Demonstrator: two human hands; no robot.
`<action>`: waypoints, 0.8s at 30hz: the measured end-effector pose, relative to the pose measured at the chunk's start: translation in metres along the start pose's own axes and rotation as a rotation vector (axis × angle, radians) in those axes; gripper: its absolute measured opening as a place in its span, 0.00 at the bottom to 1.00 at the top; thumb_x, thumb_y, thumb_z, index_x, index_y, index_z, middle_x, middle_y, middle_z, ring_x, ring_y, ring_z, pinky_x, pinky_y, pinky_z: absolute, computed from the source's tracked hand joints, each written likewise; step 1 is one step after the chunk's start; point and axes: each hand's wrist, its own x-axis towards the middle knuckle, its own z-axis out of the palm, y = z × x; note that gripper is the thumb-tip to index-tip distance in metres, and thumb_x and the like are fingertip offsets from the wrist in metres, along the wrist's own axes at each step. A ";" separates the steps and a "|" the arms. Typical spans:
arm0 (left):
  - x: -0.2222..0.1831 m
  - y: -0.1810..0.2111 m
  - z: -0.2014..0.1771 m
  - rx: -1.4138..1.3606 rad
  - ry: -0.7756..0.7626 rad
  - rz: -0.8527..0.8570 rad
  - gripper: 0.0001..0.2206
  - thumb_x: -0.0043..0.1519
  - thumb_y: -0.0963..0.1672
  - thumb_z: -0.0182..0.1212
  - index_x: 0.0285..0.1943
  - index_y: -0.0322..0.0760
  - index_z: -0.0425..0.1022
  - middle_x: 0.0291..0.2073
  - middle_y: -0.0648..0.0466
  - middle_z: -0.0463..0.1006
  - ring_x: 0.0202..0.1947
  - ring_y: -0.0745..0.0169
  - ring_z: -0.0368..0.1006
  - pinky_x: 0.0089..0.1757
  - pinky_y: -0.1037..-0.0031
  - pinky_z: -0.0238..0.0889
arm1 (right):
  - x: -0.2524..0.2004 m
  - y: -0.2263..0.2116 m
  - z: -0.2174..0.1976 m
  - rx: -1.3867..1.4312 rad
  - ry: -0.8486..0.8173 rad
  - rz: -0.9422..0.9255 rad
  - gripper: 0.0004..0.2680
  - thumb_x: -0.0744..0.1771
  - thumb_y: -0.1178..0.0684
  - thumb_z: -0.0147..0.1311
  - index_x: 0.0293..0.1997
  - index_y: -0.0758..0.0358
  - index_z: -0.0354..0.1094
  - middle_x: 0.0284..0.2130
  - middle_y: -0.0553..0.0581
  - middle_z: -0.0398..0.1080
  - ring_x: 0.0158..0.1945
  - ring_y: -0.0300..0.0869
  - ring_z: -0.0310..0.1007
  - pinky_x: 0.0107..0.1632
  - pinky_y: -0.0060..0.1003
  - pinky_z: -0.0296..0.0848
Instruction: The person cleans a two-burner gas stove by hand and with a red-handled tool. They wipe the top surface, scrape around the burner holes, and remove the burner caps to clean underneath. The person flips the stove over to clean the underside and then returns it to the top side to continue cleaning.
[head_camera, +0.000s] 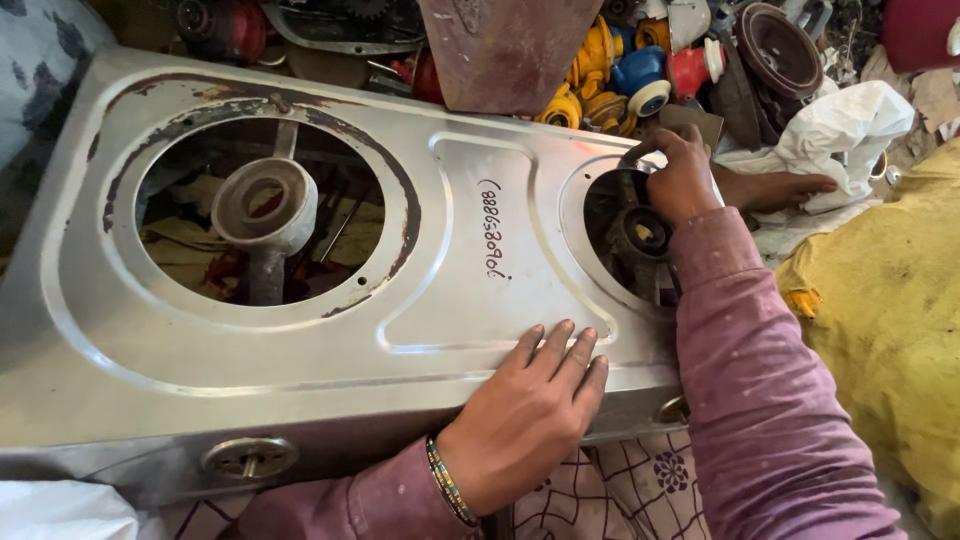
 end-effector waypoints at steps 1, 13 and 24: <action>0.000 0.000 0.000 -0.005 0.002 0.000 0.20 0.61 0.42 0.51 0.61 0.22 0.72 0.63 0.31 0.71 0.65 0.33 0.67 0.63 0.50 0.57 | 0.001 0.003 0.001 0.019 -0.004 -0.004 0.15 0.60 0.70 0.52 0.44 0.57 0.77 0.53 0.67 0.67 0.59 0.61 0.66 0.62 0.48 0.66; 0.001 0.001 0.001 -0.016 -0.003 -0.008 0.20 0.61 0.42 0.51 0.60 0.22 0.72 0.62 0.31 0.72 0.65 0.34 0.67 0.63 0.51 0.57 | -0.001 -0.027 -0.008 0.249 -0.037 -0.098 0.07 0.64 0.63 0.61 0.44 0.62 0.76 0.56 0.61 0.73 0.60 0.54 0.71 0.62 0.43 0.67; 0.001 0.001 -0.002 -0.008 0.014 0.005 0.20 0.61 0.42 0.51 0.60 0.23 0.73 0.62 0.32 0.72 0.65 0.34 0.67 0.62 0.50 0.58 | -0.001 0.024 -0.013 -0.020 0.065 -0.213 0.18 0.61 0.67 0.53 0.52 0.52 0.79 0.50 0.63 0.74 0.57 0.56 0.68 0.62 0.49 0.61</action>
